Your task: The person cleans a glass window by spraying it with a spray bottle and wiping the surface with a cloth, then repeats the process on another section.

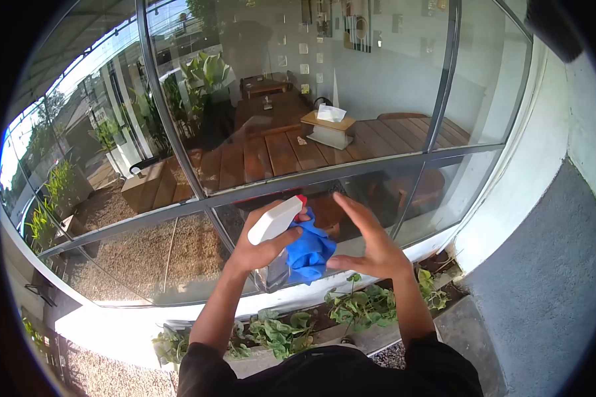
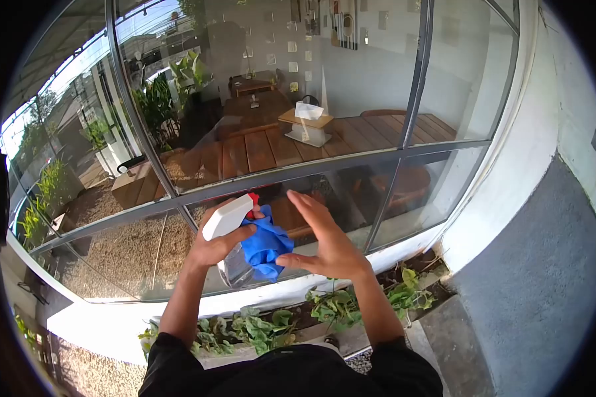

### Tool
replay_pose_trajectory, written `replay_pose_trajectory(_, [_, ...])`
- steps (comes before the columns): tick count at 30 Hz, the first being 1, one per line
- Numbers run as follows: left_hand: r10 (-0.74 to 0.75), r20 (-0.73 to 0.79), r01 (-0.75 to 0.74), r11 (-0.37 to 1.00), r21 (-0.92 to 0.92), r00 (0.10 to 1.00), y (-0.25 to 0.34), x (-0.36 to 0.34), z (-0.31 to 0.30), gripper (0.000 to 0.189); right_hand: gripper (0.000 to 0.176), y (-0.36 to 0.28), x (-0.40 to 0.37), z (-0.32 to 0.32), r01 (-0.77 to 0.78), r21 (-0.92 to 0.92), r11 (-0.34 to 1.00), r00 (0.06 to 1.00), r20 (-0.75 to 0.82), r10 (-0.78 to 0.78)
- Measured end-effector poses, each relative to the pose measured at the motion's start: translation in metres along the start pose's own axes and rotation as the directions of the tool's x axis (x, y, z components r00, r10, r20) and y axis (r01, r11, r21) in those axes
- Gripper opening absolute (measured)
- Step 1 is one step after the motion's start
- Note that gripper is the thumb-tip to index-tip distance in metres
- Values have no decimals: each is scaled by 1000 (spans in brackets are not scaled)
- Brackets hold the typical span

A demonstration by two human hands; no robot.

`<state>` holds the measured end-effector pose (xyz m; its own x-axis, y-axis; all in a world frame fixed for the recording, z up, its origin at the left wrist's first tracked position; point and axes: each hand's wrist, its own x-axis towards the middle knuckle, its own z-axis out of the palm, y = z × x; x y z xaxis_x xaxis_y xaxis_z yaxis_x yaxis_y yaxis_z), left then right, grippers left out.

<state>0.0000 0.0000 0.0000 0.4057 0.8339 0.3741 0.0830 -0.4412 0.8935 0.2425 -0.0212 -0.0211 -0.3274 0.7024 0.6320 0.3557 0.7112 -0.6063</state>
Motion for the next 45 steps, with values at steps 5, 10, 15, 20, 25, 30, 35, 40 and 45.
replay_pose_trajectory(5, [5, 148, 0, 999, -36, 989, 6, -1, -2, 42, 51, 15, 26, -1, -172, 95, 981, 897, 427, 115])
replay_pose_trajectory(10, [56, -62, -49, 993, 106, 997, -3, -15, -6, 38, 33, -4, 31, -1, -229, 259, 938, 949, 274, 156])
replay_pose_trajectory(15, [-2, -382, 25, 998, 55, 924, -32, -33, 1, 39, 22, -2, 35, 1, -320, 636, 702, 944, 149, 295])
replay_pose_trajectory(20, [-118, -385, 66, 987, -146, 915, -32, -42, 24, 46, 16, -5, 38, 17, -209, 686, 697, 932, -77, 354])
replay_pose_trajectory(25, [-220, -187, 152, 935, -320, 957, -56, -39, 27, 47, 26, -3, 41, 4, -291, 698, 654, 888, -57, 456])
replay_pose_trajectory(30, [-213, -293, 114, 940, -322, 932, -48, -31, -1, 51, 42, -3, 42, -49, -350, 741, 574, 824, -48, 565])
replay_pose_trajectory(35, [-138, -323, 28, 946, -322, 936, -45, -26, -24, 41, 41, -10, 46, -82, -225, 640, 734, 938, -60, 340])
replay_pose_trajectory(40, [-132, -403, 1, 951, -309, 906, -37, -28, -31, 35, 40, -36, 60, -94, -228, 390, 892, 964, -40, 264])
replay_pose_trajectory(45, [-83, -318, 4, 970, -243, 945, -45, -19, 1, 46, 51, -52, 102, -101, -264, 230, 937, 906, 392, 160])
